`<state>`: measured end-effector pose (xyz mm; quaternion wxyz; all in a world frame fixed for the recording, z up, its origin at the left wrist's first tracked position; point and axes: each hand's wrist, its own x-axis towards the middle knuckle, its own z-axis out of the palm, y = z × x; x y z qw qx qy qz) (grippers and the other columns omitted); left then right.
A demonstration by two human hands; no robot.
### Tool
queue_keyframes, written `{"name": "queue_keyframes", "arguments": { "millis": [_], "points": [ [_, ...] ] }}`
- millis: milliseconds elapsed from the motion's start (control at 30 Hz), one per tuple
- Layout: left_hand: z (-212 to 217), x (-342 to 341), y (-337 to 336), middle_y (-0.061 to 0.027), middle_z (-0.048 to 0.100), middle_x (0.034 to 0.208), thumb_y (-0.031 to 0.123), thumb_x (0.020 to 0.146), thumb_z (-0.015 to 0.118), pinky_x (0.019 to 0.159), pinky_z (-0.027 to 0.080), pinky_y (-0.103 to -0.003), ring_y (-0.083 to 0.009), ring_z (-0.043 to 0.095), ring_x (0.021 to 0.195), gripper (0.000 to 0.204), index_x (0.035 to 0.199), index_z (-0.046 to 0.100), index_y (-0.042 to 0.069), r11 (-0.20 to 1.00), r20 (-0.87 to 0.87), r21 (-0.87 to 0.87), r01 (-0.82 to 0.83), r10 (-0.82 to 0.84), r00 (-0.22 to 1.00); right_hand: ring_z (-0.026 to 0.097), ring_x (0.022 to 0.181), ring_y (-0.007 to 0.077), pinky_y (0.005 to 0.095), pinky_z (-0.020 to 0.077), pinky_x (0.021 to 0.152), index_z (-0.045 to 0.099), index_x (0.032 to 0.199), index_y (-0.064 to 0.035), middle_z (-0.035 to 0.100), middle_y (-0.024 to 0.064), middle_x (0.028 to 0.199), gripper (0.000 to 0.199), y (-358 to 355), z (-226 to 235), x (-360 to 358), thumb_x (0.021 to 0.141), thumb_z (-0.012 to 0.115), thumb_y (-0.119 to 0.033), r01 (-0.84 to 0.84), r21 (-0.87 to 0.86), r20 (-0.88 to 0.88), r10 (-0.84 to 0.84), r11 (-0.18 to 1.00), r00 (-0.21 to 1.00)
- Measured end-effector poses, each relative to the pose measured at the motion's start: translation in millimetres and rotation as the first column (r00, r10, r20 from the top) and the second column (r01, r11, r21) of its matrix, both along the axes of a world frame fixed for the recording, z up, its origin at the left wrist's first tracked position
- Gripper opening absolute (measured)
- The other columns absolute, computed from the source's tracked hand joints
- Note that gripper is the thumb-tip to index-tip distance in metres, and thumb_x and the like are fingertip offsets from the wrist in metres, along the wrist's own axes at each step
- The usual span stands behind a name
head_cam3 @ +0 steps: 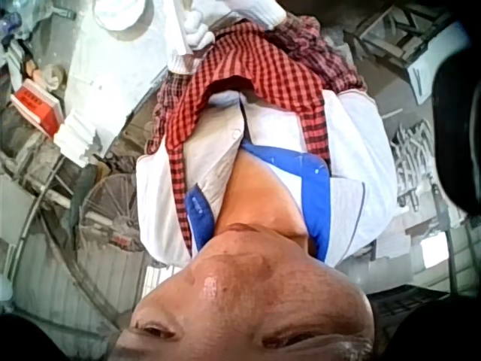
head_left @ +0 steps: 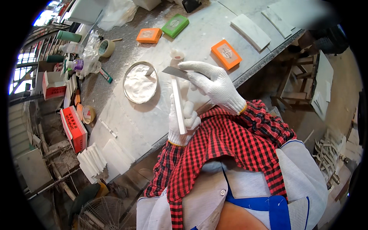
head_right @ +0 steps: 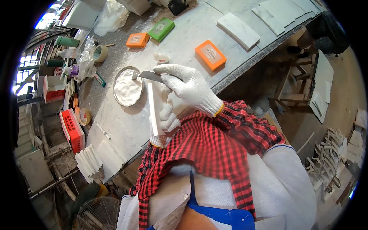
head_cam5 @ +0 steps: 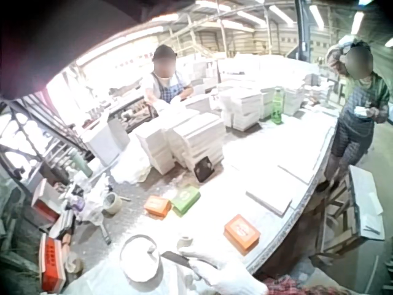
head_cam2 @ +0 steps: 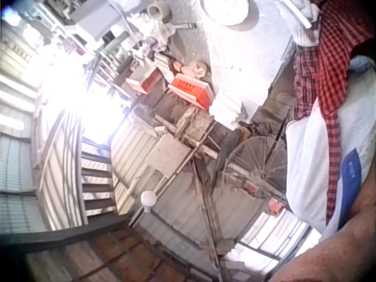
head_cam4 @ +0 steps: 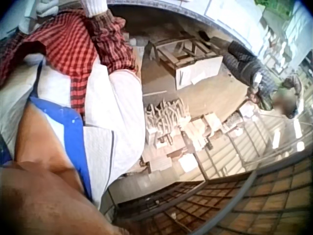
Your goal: The person repeatedly applies a white powder to rectangular white tiles using a small metal spatula, then smooths and buffs the surface with an orange block. The person handles tiles one at a time, turning them over and working on edges and faces.
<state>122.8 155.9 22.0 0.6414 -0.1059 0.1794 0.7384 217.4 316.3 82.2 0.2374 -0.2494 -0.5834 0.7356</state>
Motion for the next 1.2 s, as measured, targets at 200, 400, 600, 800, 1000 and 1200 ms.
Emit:
{"name": "queue_keyframes", "arguments": {
  "millis": [200, 400, 600, 800, 1000, 1200],
  "points": [
    [14.4, 3.6, 9.4, 0.0010, 0.033, 0.055, 0.053, 0.111, 0.031, 0.040, 0.029, -0.030, -0.0136, 0.033, 0.039, 0.056, 0.077, 0.048, 0.012, 0.989, -0.219, -0.140, 0.046, -0.077, 0.973, 0.071, 0.092, 0.0131, 0.0274, 0.0564, 0.081, 0.071, 0.122, 0.0021, 0.077, 0.0131, 0.106, 0.028, 4.2, -8.6, -11.3, 0.097, 0.060, -0.002, 0.088, 0.184, -0.014, -0.087, 0.979, 0.996],
    [-4.4, -1.0, 1.7, 0.0008, 0.042, 0.056, 0.055, 0.110, 0.036, 0.041, 0.035, -0.028, -0.0133, 0.040, 0.041, 0.056, 0.083, 0.053, 0.010, 0.992, -0.348, -0.111, 0.060, -0.095, 0.933, 0.073, 0.097, 0.0161, 0.0289, 0.0571, 0.086, 0.073, 0.119, 0.0020, 0.077, 0.0158, 0.108, 0.027, -18.6, -12.6, -3.6, 0.094, 0.063, 0.002, 0.116, 0.237, -0.146, -0.083, 0.964, 0.986],
    [-3.0, -2.5, 2.8, -0.0001, 0.047, 0.059, 0.054, 0.110, 0.039, 0.042, 0.038, -0.029, -0.0144, 0.045, 0.043, 0.052, 0.093, 0.056, 0.008, 0.989, -0.371, -0.148, 0.019, -0.073, 0.926, 0.072, 0.092, 0.0136, 0.0282, 0.0567, 0.083, 0.072, 0.121, 0.0019, 0.077, 0.0132, 0.105, 0.028, -18.2, -7.3, 3.4, 0.095, 0.064, 0.000, -0.023, 0.106, -0.074, 0.031, 0.994, 0.997],
    [17.8, 7.6, 16.7, 0.0034, 0.031, 0.055, 0.053, 0.111, 0.031, 0.043, 0.029, -0.031, -0.0133, 0.032, 0.041, 0.055, 0.086, 0.052, 0.009, 0.936, -0.423, -0.337, -0.104, -0.052, 0.905, 0.062, 0.076, 0.0069, 0.0234, 0.0529, 0.070, 0.069, 0.126, 0.0041, 0.072, 0.0051, 0.096, 0.030, 4.3, 7.6, 0.5, 0.097, 0.059, -0.001, 0.038, -0.026, 0.008, -0.038, 0.999, 0.999],
    [10.1, 8.8, 13.2, 0.0008, 0.042, 0.061, 0.053, 0.111, 0.035, 0.045, 0.035, -0.030, -0.0139, 0.039, 0.044, 0.050, 0.103, 0.055, 0.008, 0.925, -0.508, -0.357, -0.131, -0.075, 0.858, 0.068, 0.082, 0.0116, 0.0267, 0.0566, 0.076, 0.072, 0.121, 0.0045, 0.076, 0.0125, 0.099, 0.029, -11.7, -7.9, -2.5, 0.094, 0.061, 0.002, 0.085, 0.096, -0.052, -0.080, 0.992, 0.995],
    [-3.0, 8.6, 10.7, -0.0079, 0.065, 0.093, 0.049, 0.109, 0.044, 0.056, 0.056, -0.030, -0.0175, 0.065, 0.067, 0.050, 0.128, 0.054, 0.005, 0.903, -0.459, -0.373, -0.212, 0.019, 0.888, 0.075, 0.100, 0.0222, 0.0318, 0.0579, 0.088, 0.073, 0.118, 0.0022, 0.076, 0.0190, 0.110, 0.027, -27.9, -7.7, 10.7, 0.093, 0.064, 0.000, -0.008, 0.263, -0.028, 0.016, 0.965, 0.999]
  ]
}}
